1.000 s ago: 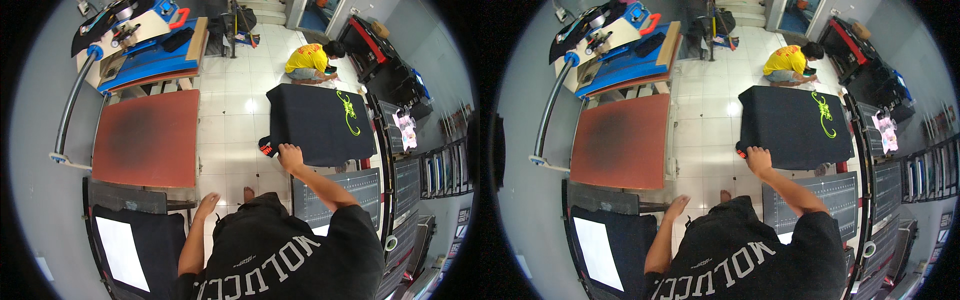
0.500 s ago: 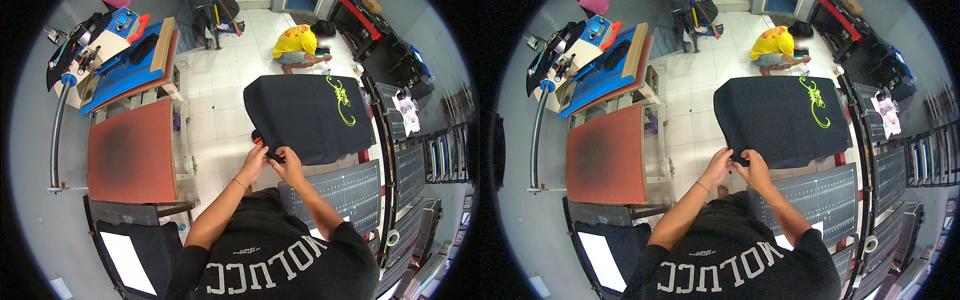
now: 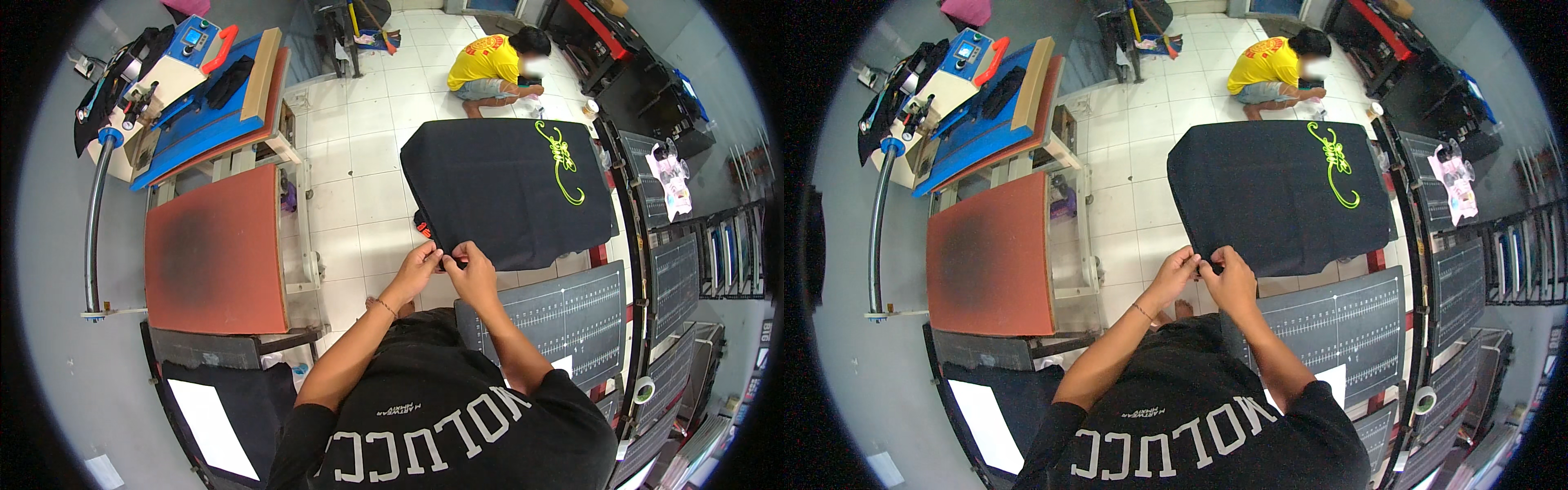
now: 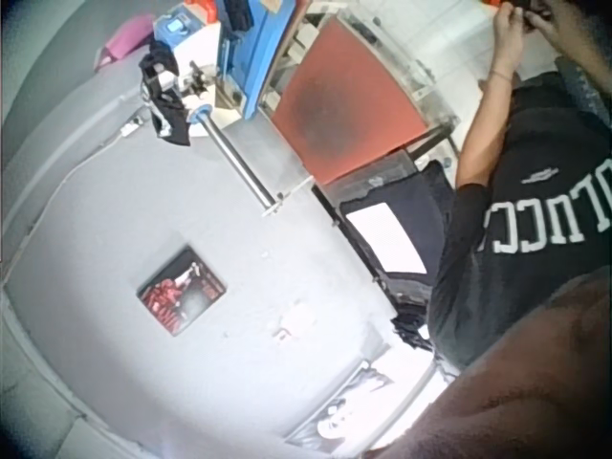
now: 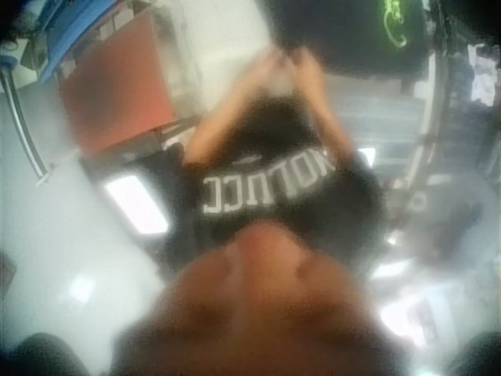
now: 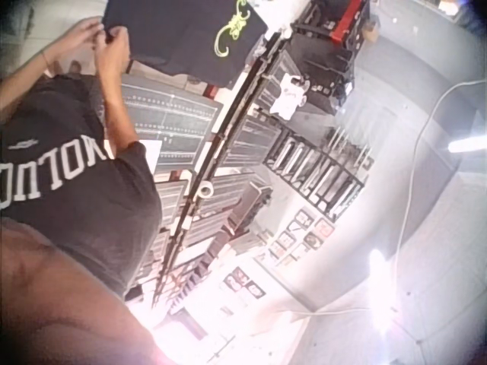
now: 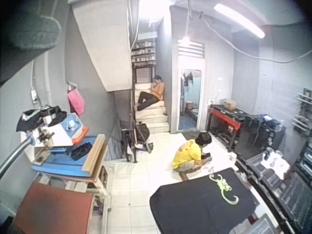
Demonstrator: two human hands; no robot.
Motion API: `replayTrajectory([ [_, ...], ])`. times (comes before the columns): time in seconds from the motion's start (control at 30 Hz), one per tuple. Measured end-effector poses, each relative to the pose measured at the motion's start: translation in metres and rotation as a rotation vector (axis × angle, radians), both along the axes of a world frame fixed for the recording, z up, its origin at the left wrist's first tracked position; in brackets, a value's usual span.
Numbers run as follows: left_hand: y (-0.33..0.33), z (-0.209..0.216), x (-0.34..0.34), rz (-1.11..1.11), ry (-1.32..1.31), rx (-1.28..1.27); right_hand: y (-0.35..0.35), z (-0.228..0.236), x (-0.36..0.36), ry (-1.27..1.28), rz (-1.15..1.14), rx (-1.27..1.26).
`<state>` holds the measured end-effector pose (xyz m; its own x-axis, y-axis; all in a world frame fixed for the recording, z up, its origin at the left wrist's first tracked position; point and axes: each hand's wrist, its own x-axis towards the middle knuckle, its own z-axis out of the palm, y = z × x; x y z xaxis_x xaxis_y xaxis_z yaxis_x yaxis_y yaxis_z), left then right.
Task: The person prepares black t-shirts for screen printing by placing white paper over them and using a heat press machine to set them.
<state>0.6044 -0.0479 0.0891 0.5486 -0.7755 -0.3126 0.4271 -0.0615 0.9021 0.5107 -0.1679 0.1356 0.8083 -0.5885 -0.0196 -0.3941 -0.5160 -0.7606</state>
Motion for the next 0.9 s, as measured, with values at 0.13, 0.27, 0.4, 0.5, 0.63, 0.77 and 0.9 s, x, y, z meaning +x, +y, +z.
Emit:
replayTrajectory([
  [0.13,0.001,0.006,0.003,-0.08,-0.19,0.055,-0.003,0.01,0.008,0.11,0.035,-0.008],
  [0.27,0.005,-0.006,0.004,-0.055,-0.223,0.068,-0.011,0.007,0.009,0.131,0.084,0.046],
  [0.4,0.01,-0.022,0.003,-0.028,-0.018,0.078,-0.029,0.019,0.014,0.167,-0.13,-0.182],
  [0.5,0.04,-0.083,0.026,-0.115,-0.056,0.399,-0.054,0.057,0.031,-0.107,-0.322,-0.278],
  [0.63,0.011,0.006,0.048,0.342,-1.015,0.567,-0.053,0.108,0.048,-0.419,0.161,-0.492],
  [0.77,-0.016,0.133,0.081,0.37,-1.407,0.2,-0.022,0.169,0.06,-0.385,0.81,-0.436],
  [0.9,0.007,0.118,0.107,0.38,-1.347,-0.158,-0.002,0.262,0.054,-0.497,1.202,-0.229],
])
